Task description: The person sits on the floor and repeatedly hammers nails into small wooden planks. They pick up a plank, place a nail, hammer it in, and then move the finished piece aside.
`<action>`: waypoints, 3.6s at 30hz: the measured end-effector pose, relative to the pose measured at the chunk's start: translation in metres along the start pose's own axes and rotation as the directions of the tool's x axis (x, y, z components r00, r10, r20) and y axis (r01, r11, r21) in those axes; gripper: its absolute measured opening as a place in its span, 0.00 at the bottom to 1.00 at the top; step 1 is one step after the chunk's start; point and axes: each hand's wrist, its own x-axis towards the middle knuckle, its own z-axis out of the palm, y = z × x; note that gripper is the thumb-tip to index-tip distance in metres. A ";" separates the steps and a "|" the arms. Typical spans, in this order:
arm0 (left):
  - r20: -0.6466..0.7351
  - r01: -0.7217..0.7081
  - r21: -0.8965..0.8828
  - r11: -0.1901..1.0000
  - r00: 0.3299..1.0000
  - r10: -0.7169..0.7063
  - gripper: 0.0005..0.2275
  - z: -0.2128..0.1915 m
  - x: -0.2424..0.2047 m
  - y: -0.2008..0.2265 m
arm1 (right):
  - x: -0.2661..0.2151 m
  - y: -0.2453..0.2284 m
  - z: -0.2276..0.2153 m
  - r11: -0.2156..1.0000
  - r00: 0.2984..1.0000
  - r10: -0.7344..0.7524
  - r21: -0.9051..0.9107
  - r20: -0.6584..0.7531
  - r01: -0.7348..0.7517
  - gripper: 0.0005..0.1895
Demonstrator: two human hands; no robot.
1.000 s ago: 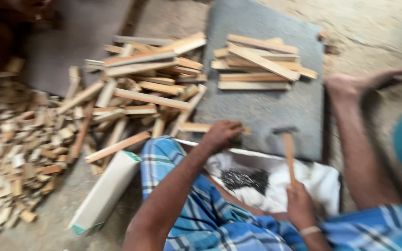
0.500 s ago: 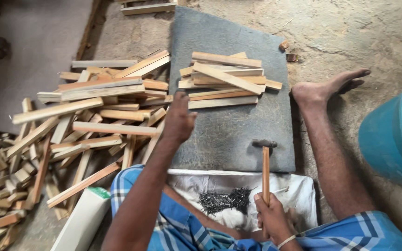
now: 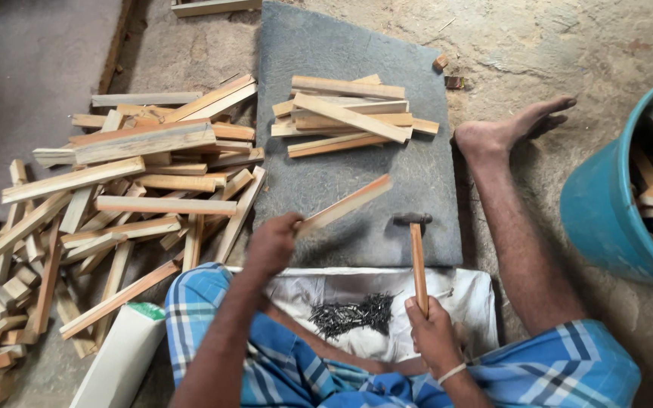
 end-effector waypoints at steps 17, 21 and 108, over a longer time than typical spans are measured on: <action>0.130 -0.720 0.125 0.682 0.694 0.708 0.06 0.141 -0.117 0.024 | 0.042 -0.055 0.017 0.986 0.965 -0.151 -0.036 0.214 0.162 0.16; 0.170 -0.689 0.073 0.721 0.721 0.672 0.06 0.128 -0.120 0.020 | 0.016 -0.036 0.016 0.991 0.968 -0.078 -0.089 0.239 0.102 0.14; 0.307 -0.704 0.220 0.675 0.707 0.637 0.06 0.146 -0.096 0.023 | -0.011 0.018 0.016 0.981 0.942 -0.194 0.024 0.273 0.194 0.10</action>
